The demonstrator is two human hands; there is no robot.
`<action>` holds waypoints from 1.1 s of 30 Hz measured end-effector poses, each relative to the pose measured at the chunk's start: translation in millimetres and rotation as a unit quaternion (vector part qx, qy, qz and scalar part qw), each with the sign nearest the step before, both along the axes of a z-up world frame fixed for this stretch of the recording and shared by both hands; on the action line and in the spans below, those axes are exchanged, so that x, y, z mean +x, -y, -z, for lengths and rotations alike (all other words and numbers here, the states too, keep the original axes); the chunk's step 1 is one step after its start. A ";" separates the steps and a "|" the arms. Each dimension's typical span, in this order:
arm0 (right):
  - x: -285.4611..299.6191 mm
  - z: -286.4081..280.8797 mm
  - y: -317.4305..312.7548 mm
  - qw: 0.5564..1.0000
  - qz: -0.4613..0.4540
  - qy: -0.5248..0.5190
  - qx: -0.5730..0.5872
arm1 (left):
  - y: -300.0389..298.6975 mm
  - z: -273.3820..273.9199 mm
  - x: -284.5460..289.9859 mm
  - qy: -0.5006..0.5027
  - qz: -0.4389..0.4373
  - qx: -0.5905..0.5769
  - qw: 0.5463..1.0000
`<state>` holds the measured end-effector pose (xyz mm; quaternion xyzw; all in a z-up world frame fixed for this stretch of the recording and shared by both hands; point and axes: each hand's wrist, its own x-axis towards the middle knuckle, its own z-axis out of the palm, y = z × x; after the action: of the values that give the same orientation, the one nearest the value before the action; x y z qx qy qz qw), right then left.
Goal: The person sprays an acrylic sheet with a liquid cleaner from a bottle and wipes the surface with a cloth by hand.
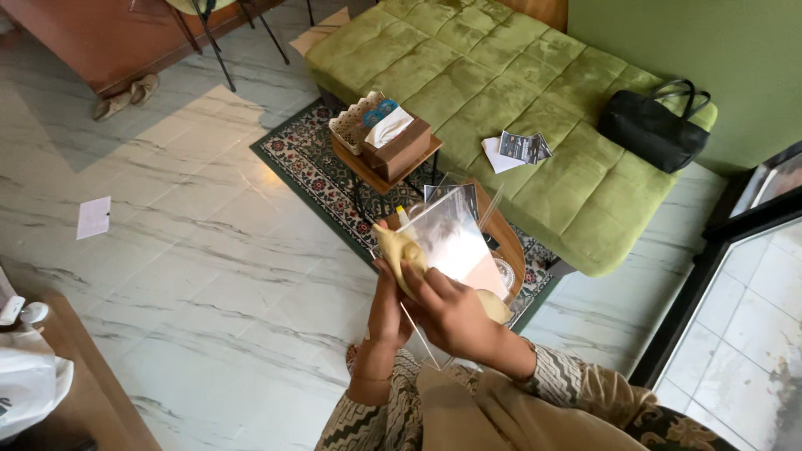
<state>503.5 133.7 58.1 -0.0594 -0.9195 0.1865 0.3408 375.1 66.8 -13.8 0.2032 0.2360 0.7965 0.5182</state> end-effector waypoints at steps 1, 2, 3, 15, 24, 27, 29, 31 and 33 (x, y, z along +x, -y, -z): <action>2.1 7.1 -0.7 1.000 0.000 0.008 0.019 | -1.6 -2.3 0.6 -0.026 -0.026 -0.018 0.999; 5.7 13.5 -6.9 0.999 0.002 0.020 0.037 | -2.7 -5.6 3.6 -0.050 -0.051 -0.037 0.997; 7.3 18.5 -19.9 0.999 0.015 0.004 0.045 | -1.4 -10.2 5.1 -0.047 -0.036 -0.017 0.998; 13.8 16.8 7.7 0.957 -0.128 0.028 -0.260 | -6.3 -23.7 -1.5 -0.252 -0.169 -0.107 0.947; 78.7 -39.3 -110.9 0.889 0.161 -0.155 -0.399 | 15.6 -34.9 -23.2 -0.074 -0.036 0.011 0.997; 88.5 -19.4 -131.2 0.882 0.080 -0.141 -0.443 | 15.2 -45.2 -24.4 -0.038 0.043 0.076 0.995; 90.9 7.0 -135.5 0.872 -0.024 -0.092 -0.480 | 11.1 -46.7 -25.2 -0.032 0.103 0.110 0.988; 96.3 37.4 -136.4 0.858 -0.146 -0.026 -0.491 | 7.7 -41.5 -25.9 -0.091 0.098 0.060 0.989; 105.7 59.9 -140.9 0.831 -0.113 0.005 -0.545 | 4.7 -30.8 -25.1 -0.123 0.063 0.001 0.990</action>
<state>609.2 274.6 -1.8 -0.1316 -0.6710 0.6941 0.2250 350.0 62.2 17.0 0.3149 0.2835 0.7317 0.5340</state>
